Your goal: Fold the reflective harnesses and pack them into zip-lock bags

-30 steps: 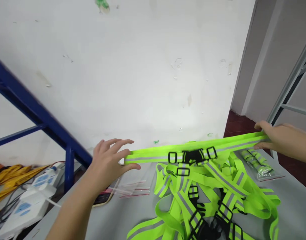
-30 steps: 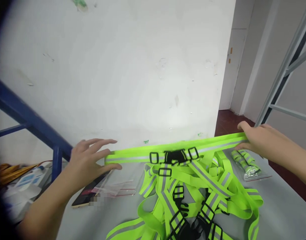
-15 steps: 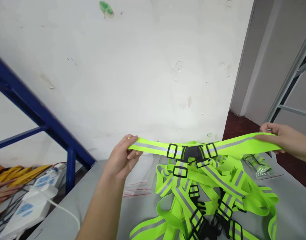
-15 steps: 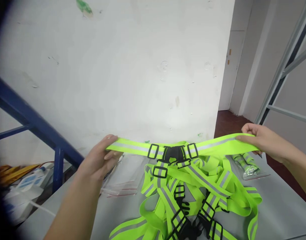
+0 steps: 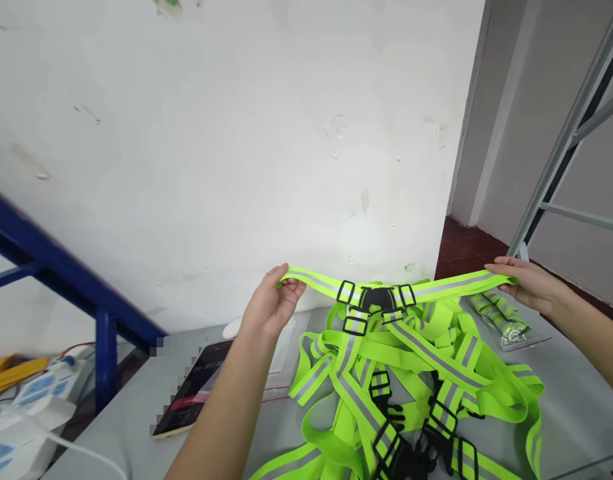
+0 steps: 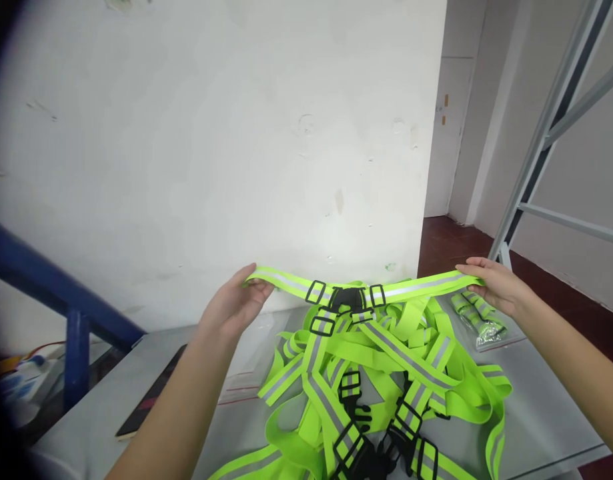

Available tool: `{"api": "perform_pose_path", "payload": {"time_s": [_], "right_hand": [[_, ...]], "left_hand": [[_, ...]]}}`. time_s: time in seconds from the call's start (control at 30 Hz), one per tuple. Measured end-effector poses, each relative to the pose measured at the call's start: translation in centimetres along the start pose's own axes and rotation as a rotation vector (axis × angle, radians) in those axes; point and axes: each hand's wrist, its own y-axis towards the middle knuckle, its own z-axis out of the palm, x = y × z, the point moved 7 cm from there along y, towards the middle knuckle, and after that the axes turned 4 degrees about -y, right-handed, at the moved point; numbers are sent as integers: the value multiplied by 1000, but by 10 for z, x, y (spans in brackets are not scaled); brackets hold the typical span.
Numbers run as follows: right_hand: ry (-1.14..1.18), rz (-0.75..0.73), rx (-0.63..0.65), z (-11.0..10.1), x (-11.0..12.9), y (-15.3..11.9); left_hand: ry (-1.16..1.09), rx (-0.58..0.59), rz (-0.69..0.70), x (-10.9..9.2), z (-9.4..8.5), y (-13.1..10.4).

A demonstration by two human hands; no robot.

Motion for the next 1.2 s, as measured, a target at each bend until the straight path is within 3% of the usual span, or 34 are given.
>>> {"api": "perform_pose_path", "payload": {"time_s": [0.07,0.2,0.33,0.47,0.57,0.63,0.73,0.83,0.97,1.07,1.2], "right_hand": [[117,125,36,12,-27,9],[209,196,-3,28,-65,22],[245,217,-14,33,-84,25],[275,152,30,28,-67,16],[217,-2,150,26,-31,-8],[125,-117,230,32,-7,-33],[78,-172,221,52,16,-75],[-13,-216,249,94,28,-115],[171,-121,373,141,30,-146],[283,9,387,142,26,-154],[267,-2,438,130,22,-159]], "left_hand": [[22,-6,-9,18,-2,11],[66,0,-4,43,-9,21],[64,18,20,39,-12,18],[-31,114,30,13,2,11],[-73,190,-2,1,19,-5],[-2,212,1,4,31,-23],[233,227,144,21,50,-61],[523,311,239,58,75,-106],[723,463,523,91,103,-154],[801,585,647,100,113,-169],[720,778,549,107,118,-175]]}}
